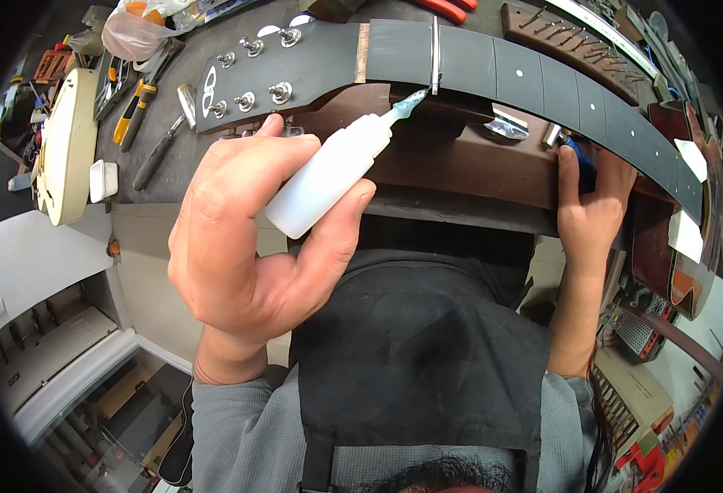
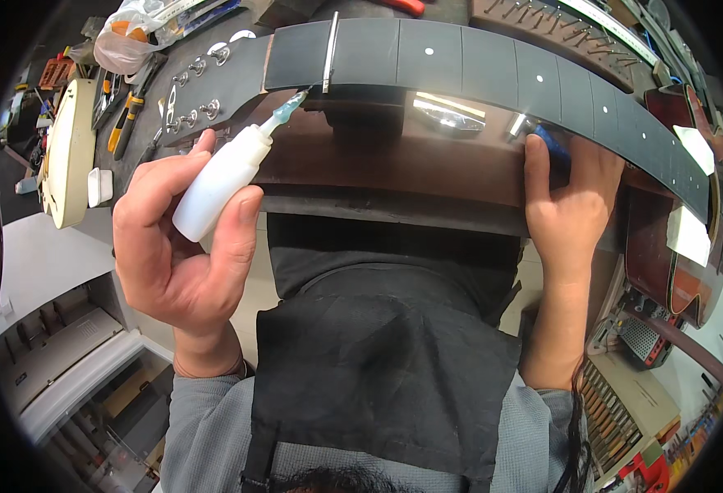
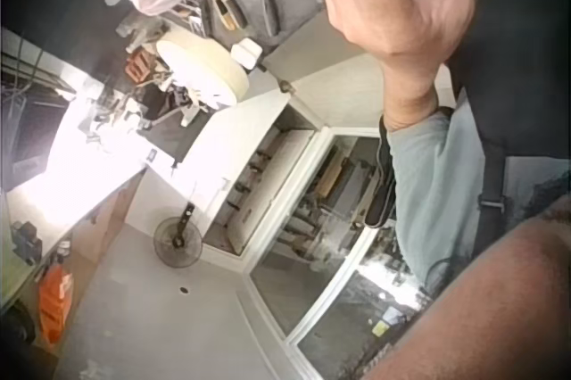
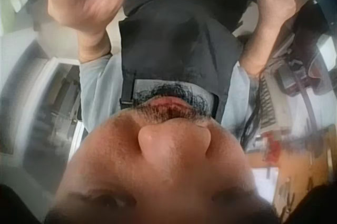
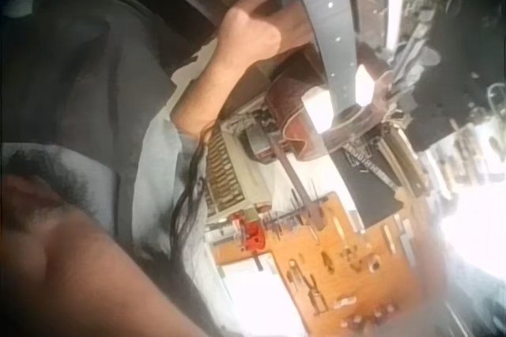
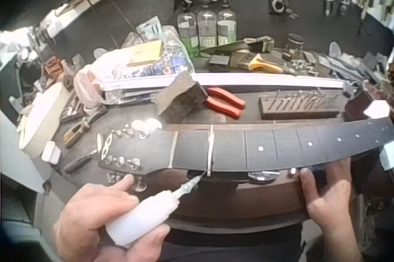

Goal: The person applies glue to the slots of a guitar neck and installs metal frets using a hammer and specialized tools. They carefully position each fret and tap it into place, ensuring it is flush with the fretboard.

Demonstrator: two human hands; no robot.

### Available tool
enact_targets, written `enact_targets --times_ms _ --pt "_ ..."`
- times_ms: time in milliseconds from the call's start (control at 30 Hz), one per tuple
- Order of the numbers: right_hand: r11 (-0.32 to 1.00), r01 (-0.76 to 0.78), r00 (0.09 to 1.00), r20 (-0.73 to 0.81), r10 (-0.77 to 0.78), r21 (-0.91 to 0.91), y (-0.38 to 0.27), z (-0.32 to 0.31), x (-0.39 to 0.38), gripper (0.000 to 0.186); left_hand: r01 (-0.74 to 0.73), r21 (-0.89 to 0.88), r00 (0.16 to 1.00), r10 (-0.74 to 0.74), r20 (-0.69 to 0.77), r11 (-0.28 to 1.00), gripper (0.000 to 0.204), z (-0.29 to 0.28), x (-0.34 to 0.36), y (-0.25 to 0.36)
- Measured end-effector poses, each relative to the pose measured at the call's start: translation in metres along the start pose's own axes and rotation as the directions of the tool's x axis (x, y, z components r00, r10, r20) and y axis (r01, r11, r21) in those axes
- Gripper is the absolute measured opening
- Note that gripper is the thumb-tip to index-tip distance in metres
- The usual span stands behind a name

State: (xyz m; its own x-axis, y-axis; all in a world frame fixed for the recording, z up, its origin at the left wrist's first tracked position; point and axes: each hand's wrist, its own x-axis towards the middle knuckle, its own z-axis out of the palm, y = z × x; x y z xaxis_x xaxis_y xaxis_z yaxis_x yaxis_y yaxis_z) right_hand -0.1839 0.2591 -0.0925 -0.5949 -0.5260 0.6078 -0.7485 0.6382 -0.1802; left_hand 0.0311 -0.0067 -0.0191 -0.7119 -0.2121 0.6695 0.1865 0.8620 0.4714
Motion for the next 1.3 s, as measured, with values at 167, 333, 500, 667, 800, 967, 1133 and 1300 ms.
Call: enact_targets --times_ms 167,333,500,667,800,967,1133,1300 --pt "1.000 -0.005 1.000 -0.003 0.005 0.003 0.000 0.001 0.000 0.039 0.011 -0.020 1.000 -0.011 -0.007 1.000 0.045 -0.001 0.001 -0.002" --pt "1.000 0.003 1.000 -0.009 -0.004 -0.004 0.001 0.001 -0.001 0.038 0.098 -0.008 0.995 -0.099 -0.030 0.995 0.041 -0.003 0.000 0.002" --pt "1.000 -0.011 1.000 -0.005 0.011 -0.009 -0.001 0.000 -0.001 0.038 0.346 -0.311 0.914 -0.392 -0.100 0.885 0.037 -0.004 0.000 0.006" --pt "1.000 -0.014 1.000 0.002 0.014 -0.013 0.000 -0.001 0.000 0.038 0.353 -0.689 0.850 -0.524 -0.046 0.633 0.039 -0.018 0.002 -0.015" --pt "0.999 -0.044 0.999 0.007 0.044 0.003 -0.001 -0.001 0.000 0.038 0.299 -0.814 0.837 -0.546 -0.027 0.498 0.040 -0.034 0.003 -0.029" --pt "0.998 -0.067 0.998 0.020 0.066 0.003 -0.002 -0.002 -0.001 0.038 0.213 -0.832 0.854 -0.511 -0.097 0.513 0.041 -0.055 0.003 -0.053" --pt "0.995 -0.096 0.994 0.062 0.096 0.012 -0.003 -0.004 0.000 0.037 0.247 -0.711 0.759 -0.587 -0.281 0.659 0.041 -0.068 0.011 -0.079" --pt "0.995 -0.099 0.993 0.070 0.098 0.019 -0.002 -0.004 -0.001 0.038 0.329 -0.626 0.701 -0.627 -0.339 0.706 0.037 -0.080 0.017 -0.126"
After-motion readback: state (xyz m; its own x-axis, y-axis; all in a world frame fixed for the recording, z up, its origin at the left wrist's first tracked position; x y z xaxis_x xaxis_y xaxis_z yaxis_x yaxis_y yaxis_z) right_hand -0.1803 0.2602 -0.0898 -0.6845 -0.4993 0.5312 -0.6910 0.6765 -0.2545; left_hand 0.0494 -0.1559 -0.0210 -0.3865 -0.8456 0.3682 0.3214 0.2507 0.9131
